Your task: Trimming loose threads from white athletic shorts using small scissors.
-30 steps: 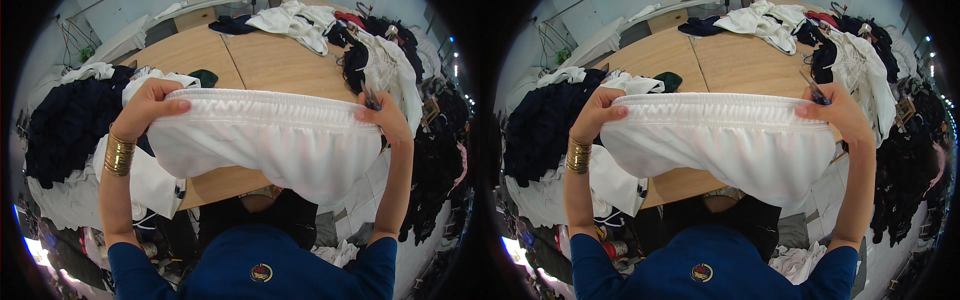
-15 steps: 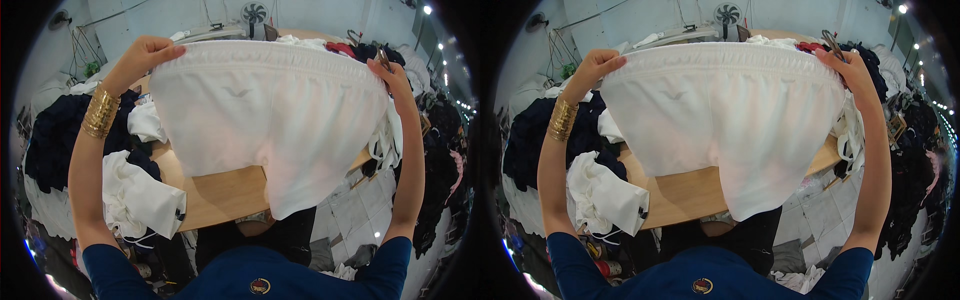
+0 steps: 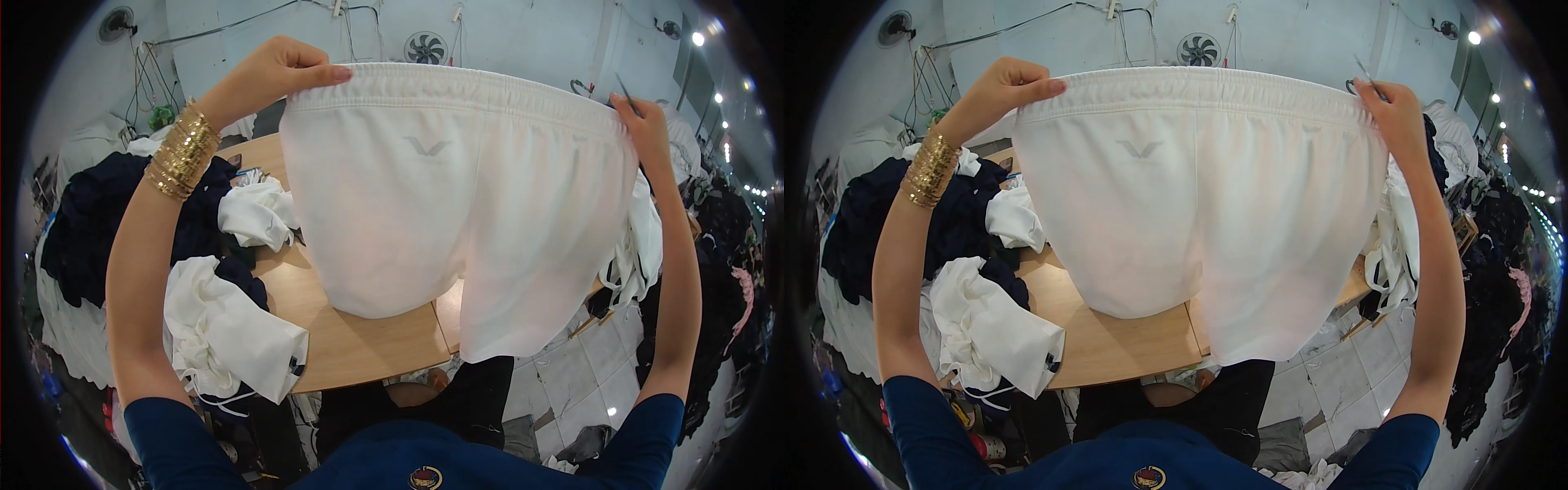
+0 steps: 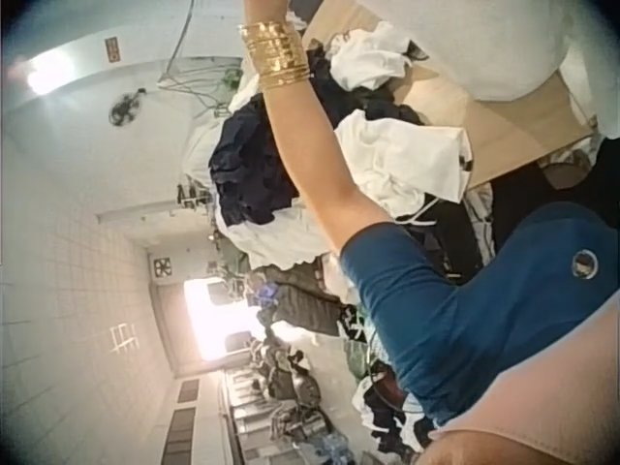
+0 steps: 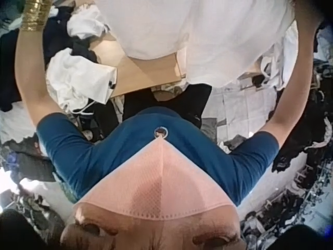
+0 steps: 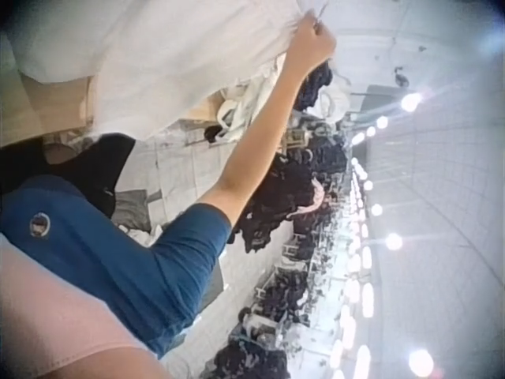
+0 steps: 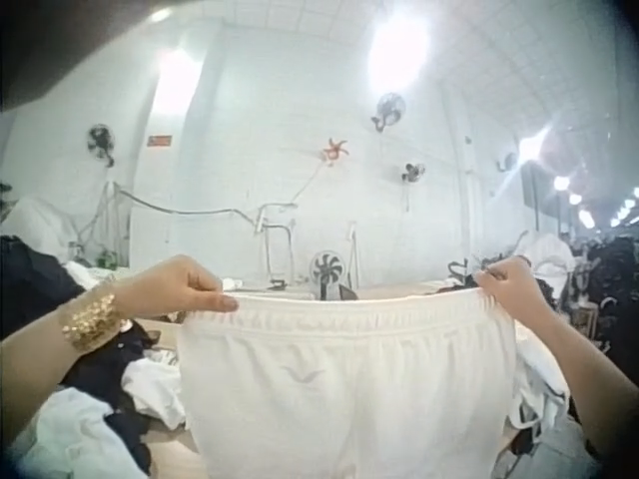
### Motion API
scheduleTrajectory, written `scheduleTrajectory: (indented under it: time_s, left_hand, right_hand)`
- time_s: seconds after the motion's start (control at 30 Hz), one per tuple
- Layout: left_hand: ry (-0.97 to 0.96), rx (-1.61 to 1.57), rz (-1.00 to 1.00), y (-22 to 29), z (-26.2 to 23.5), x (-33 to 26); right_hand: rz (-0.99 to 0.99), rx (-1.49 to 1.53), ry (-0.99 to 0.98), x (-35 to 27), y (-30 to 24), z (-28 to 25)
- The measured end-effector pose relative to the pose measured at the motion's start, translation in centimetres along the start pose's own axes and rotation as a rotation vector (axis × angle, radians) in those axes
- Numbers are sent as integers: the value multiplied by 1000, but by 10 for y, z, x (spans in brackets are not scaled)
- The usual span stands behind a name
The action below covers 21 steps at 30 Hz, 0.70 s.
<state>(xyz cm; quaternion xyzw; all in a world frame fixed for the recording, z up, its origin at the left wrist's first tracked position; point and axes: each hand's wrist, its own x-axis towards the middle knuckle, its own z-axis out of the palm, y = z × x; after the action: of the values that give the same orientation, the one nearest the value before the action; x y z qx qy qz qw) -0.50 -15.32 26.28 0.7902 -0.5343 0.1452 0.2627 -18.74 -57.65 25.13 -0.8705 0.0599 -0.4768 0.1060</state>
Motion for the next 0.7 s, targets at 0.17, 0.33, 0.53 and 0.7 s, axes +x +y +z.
scheduleTrajectory:
  time_s: [0.17, 0.33, 0.53, 0.7]
  left_hand:
    - [64, 319, 81, -10, 29, 31]
    - [84, 618, -42, -63, 46, 30]
    - [-84, 232, -238, -227, 88, -145]
    - [-277, 77, -631, -182, 156, -239]
  right_hand:
    - [-278, -547, 137, 29, 5, 30]
    - [-334, 27, 281, 23, -165, 33]
    - [-608, 630, -387, -86, -223, 88]
    - [-198, 193, -569, -147, -88, 104]
